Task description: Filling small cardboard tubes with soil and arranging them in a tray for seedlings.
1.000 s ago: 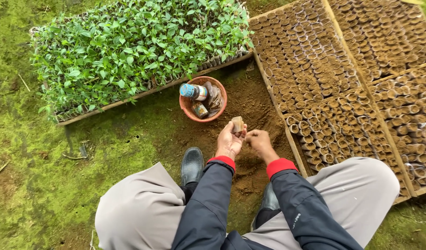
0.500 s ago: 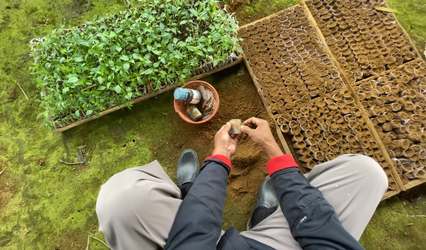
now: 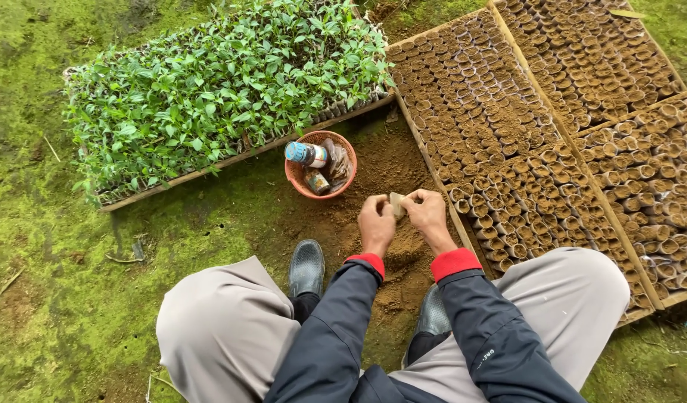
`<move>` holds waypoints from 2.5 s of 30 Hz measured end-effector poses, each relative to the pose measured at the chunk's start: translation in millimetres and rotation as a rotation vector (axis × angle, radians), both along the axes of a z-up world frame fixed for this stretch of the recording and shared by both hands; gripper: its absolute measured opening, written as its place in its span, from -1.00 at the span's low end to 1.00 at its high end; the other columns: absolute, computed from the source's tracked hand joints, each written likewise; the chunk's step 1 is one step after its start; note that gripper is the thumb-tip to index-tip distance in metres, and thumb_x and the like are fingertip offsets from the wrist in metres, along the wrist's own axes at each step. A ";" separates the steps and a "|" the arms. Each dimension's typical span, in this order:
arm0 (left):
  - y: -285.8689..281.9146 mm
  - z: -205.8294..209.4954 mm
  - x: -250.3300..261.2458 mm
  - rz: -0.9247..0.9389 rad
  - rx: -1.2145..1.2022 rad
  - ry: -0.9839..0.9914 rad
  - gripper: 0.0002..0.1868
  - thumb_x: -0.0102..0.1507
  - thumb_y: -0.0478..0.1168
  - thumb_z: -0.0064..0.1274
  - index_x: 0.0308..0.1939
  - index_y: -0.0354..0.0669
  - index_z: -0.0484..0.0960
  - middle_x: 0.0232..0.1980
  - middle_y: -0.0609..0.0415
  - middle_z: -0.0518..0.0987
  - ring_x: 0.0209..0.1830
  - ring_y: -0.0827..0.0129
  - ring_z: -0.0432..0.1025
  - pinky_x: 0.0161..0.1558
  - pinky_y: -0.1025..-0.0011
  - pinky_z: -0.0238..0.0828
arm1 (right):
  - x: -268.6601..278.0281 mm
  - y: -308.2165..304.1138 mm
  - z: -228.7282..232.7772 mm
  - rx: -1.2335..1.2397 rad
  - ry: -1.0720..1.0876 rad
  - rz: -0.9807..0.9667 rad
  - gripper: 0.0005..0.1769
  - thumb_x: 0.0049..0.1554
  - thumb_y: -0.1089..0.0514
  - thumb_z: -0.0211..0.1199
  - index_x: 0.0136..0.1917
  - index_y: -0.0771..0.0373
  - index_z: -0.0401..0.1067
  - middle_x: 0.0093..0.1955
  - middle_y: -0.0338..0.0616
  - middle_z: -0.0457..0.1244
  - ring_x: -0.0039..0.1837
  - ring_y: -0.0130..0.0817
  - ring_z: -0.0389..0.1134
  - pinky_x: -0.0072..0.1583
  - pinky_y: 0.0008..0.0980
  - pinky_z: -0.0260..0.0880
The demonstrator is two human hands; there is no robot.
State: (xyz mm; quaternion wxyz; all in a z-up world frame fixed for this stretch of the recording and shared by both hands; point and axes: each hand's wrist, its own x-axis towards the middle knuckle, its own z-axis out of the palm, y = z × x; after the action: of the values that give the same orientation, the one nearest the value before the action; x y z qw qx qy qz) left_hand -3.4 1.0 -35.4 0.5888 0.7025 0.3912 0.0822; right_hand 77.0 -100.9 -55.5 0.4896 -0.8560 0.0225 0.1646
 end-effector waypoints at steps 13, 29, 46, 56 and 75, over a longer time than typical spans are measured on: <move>1.0 22.5 -7.9 -0.283 0.324 0.003 -0.83 0.28 -0.24 0.07 -0.06 -0.10 0.60 -0.23 0.02 0.60 -0.15 0.18 0.59 -0.14 0.19 0.58 | -7.2 -2.2 9.2 -0.012 -0.026 0.017 -0.83 -0.11 -0.03 0.50 -0.31 0.06 0.65 -0.39 -0.11 0.37 -0.26 -0.42 0.35 -0.20 -0.34 0.34; 16.6 31.2 -5.2 -0.213 0.352 0.137 -0.89 0.26 -0.26 0.05 -0.35 -0.13 0.65 -0.32 -0.19 0.69 -0.22 -0.06 0.63 -0.19 0.06 0.56 | -1.7 0.0 10.7 0.103 0.140 0.008 -0.85 -0.02 0.11 0.42 -0.22 0.22 0.61 -0.36 -0.02 0.39 -0.32 -0.41 0.40 -0.30 -0.44 0.42; 5.3 4.6 0.0 -0.302 0.461 0.166 -0.84 0.31 -0.21 -0.01 -0.27 -0.17 0.63 -0.29 -0.21 0.68 -0.19 -0.21 0.62 -0.18 -0.11 0.60 | -4.3 6.2 36.3 0.360 0.308 -0.008 -0.70 0.14 0.28 0.27 0.13 0.46 0.54 -0.02 0.20 0.41 -0.15 -0.32 0.46 -0.09 -0.35 0.58; 4.8 2.8 0.9 -0.301 0.443 0.158 -0.83 0.32 -0.27 -0.04 -0.21 -0.16 0.68 -0.28 -0.18 0.69 -0.19 -0.14 0.63 -0.17 -0.04 0.61 | -2.3 4.2 24.4 0.329 0.322 -0.008 -0.64 0.13 0.26 0.27 0.18 0.45 0.53 -0.07 0.20 0.40 -0.12 -0.26 0.47 -0.06 -0.23 0.58; 3.5 18.0 1.9 -0.200 0.270 0.115 -0.80 0.27 -0.19 -0.04 -0.27 -0.10 0.70 -0.30 -0.21 0.69 -0.16 -0.20 0.60 -0.11 -0.06 0.53 | -5.7 7.9 -0.9 0.044 0.315 -0.056 -0.78 -0.02 0.17 0.39 -0.10 0.29 0.61 -0.30 0.14 0.42 -0.30 -0.20 0.50 -0.28 -0.27 0.59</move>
State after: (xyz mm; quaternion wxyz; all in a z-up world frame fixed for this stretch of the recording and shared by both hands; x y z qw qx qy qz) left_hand -1.5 4.5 -17.3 0.4711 0.8141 0.3378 0.0347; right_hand 71.2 -93.0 -56.4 0.5031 -0.8076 0.1192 0.2835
